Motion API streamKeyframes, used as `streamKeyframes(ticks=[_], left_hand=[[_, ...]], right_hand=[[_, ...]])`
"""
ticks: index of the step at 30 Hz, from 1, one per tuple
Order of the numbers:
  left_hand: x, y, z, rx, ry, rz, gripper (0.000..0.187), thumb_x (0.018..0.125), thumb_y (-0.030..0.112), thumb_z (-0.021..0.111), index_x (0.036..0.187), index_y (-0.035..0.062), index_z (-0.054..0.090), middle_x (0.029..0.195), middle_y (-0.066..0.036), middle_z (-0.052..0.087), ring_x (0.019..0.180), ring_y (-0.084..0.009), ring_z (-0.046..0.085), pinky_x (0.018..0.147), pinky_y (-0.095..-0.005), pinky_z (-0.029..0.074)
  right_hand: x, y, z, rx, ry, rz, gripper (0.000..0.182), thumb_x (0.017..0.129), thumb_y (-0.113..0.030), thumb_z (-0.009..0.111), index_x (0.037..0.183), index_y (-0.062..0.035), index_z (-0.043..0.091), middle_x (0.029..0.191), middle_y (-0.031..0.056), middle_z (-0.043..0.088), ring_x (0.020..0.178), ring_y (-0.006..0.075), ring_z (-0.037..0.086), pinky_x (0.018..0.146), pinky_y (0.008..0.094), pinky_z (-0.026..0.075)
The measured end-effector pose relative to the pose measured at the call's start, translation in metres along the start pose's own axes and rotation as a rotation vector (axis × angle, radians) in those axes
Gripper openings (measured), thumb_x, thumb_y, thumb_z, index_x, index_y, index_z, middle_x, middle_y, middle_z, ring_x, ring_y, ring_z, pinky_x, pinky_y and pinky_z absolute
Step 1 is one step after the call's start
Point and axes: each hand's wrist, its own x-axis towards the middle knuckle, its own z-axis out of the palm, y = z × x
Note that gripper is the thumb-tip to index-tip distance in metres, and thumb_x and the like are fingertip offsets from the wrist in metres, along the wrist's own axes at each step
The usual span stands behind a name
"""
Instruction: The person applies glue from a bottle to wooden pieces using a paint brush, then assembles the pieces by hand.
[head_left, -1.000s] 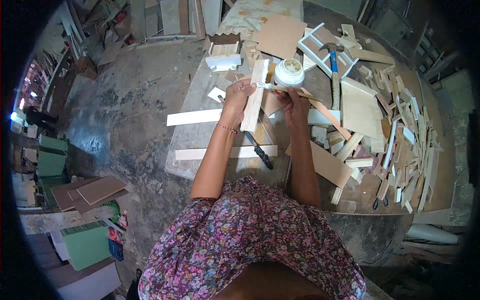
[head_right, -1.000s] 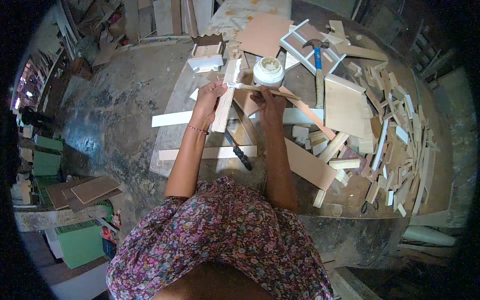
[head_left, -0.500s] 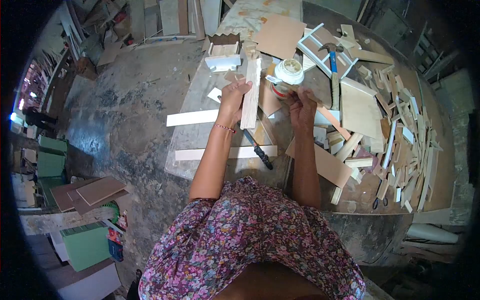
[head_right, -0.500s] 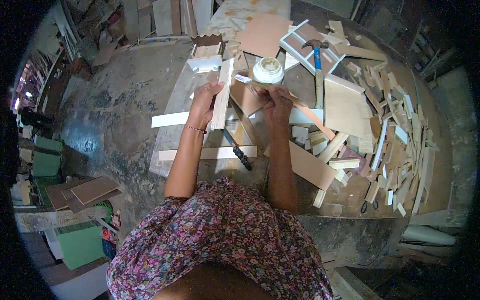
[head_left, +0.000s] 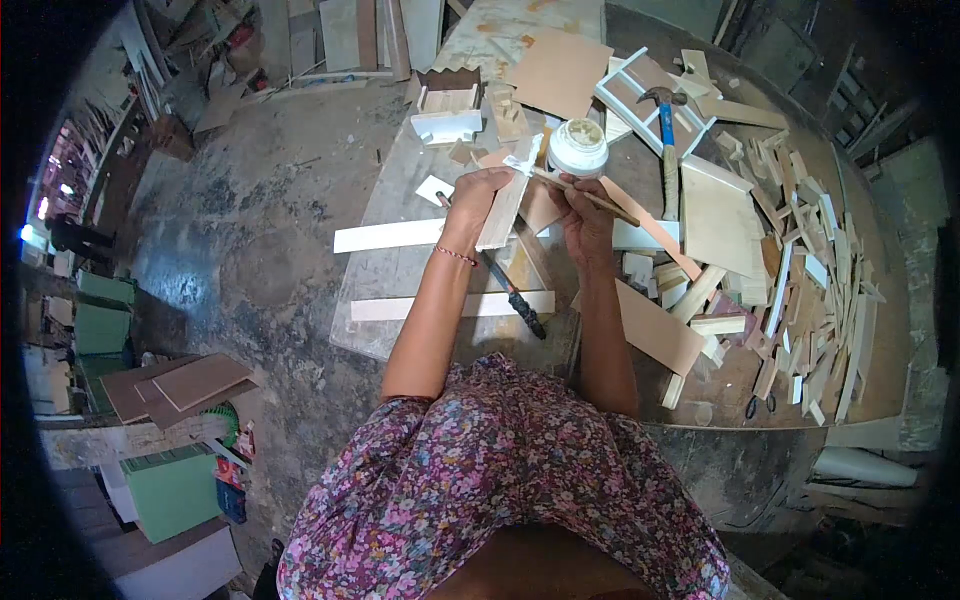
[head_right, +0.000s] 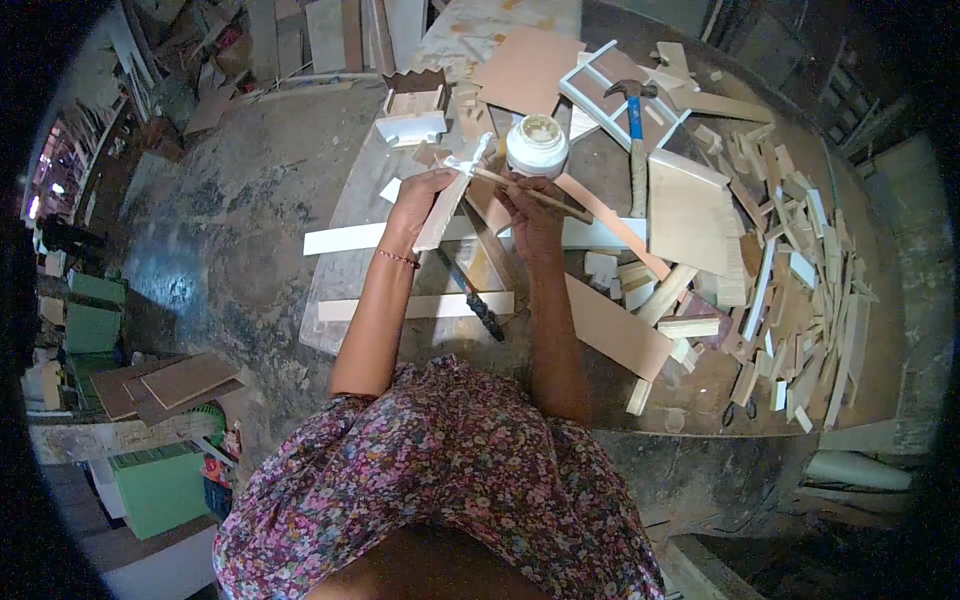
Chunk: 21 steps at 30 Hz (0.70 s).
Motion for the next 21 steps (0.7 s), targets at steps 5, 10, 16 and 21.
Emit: streamKeyframes(ticks=[5,10,16,21], left_hand=[[0.0,0.0,-0.001,0.045,0.021,0.012,0.021,0.076,0.01,0.05,0.086,-0.0077,0.055,0.075,-0.009,0.057,0.058,-0.0109,0.052,0.051,-0.0209,0.043],[0.006,0.001,-0.007,0.036,0.084,0.017,0.015,0.073,0.005,0.051,0.08,-0.007,0.055,0.073,-0.008,0.057,0.059,-0.0125,0.052,0.053,-0.0217,0.043],[0.007,0.004,-0.006,0.024,0.1,0.046,0.014,0.072,0.005,0.051,0.08,-0.0062,0.056,0.071,-0.007,0.057,0.056,-0.0111,0.052,0.05,-0.0207,0.041],[-0.005,0.01,0.006,0.014,0.098,0.111,0.014,0.072,0.005,0.051,0.081,-0.0053,0.056,0.067,-0.006,0.056,0.053,-0.0092,0.051,0.047,-0.0204,0.04]], right_hand=[[-0.001,-0.005,-0.003,-0.02,-0.017,0.032,0.007,0.071,0.005,0.052,0.076,0.0,0.05,0.089,0.0142,0.054,0.084,0.0226,0.054,0.078,0.0304,0.047],[-0.002,-0.011,-0.01,-0.038,0.03,0.009,0.008,0.07,0.005,0.053,0.075,0.0,0.05,0.089,0.0149,0.053,0.084,0.0232,0.054,0.076,0.0315,0.048],[-0.002,-0.024,0.001,-0.03,0.038,-0.08,0.008,0.07,0.004,0.053,0.076,-0.0009,0.049,0.086,0.0161,0.054,0.081,0.0233,0.055,0.073,0.0312,0.049],[0.0,-0.035,0.01,-0.224,0.081,-0.104,0.007,0.072,0.001,0.054,0.076,0.0014,0.048,0.086,0.0175,0.055,0.077,0.0218,0.056,0.071,0.0293,0.049]])
